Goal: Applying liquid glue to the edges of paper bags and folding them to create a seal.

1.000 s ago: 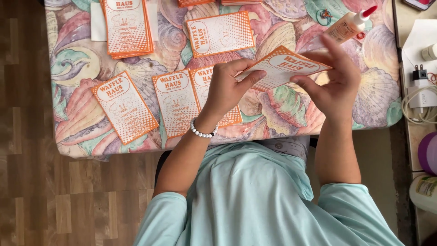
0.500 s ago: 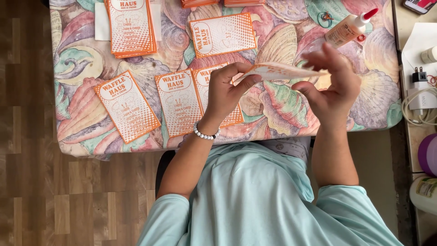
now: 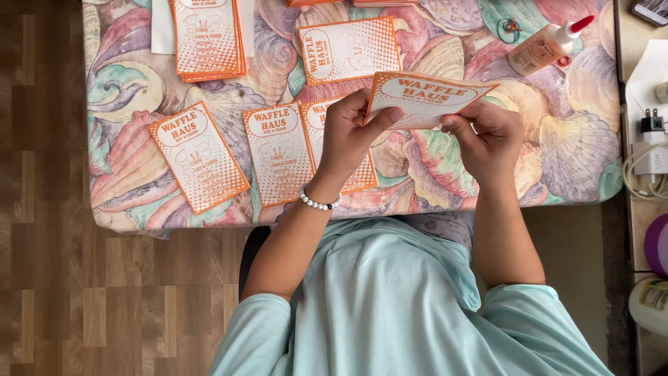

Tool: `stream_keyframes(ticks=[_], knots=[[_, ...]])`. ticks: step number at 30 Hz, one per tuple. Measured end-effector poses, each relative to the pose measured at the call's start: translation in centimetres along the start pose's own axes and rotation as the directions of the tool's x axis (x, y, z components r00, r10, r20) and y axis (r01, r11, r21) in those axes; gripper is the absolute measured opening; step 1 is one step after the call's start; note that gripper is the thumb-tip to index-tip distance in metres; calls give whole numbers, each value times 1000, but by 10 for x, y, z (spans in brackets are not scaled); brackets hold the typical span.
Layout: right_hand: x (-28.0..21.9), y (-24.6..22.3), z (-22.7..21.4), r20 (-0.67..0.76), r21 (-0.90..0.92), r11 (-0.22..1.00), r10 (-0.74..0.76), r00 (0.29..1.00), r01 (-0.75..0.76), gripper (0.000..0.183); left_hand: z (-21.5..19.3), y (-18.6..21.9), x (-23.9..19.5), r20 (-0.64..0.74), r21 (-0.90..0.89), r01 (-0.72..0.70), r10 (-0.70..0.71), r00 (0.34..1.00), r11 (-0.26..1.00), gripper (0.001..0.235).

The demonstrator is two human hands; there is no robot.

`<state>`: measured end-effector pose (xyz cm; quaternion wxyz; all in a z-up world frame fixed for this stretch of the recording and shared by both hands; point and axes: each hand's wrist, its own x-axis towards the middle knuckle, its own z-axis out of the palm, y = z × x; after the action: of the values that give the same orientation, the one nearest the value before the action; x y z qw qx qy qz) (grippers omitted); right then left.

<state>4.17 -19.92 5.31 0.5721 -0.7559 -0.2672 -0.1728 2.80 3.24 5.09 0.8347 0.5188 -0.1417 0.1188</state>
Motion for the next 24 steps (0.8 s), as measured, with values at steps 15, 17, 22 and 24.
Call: stream_keyframes(ticks=[15, 17, 22, 24], knots=[[14, -69, 6, 33, -145, 973, -178, 983, 181, 25, 10, 54, -4, 254, 291, -308, 237, 938, 906, 2], [14, -76, 4, 34, -143, 967, -208, 978, 210, 35, 13, 59, -5, 273, 273, -350, 277, 921, 896, 6], [9, -82, -4, 48, -151, 944, -291, 956, 295, 34, 19, 72, -6, 331, 225, -433, 349, 877, 873, 18], [6, -85, -4, 0, -150, 948, -285, 959, 282, 27, 20, 74, -8, 350, 232, -452, 360, 865, 861, 21]])
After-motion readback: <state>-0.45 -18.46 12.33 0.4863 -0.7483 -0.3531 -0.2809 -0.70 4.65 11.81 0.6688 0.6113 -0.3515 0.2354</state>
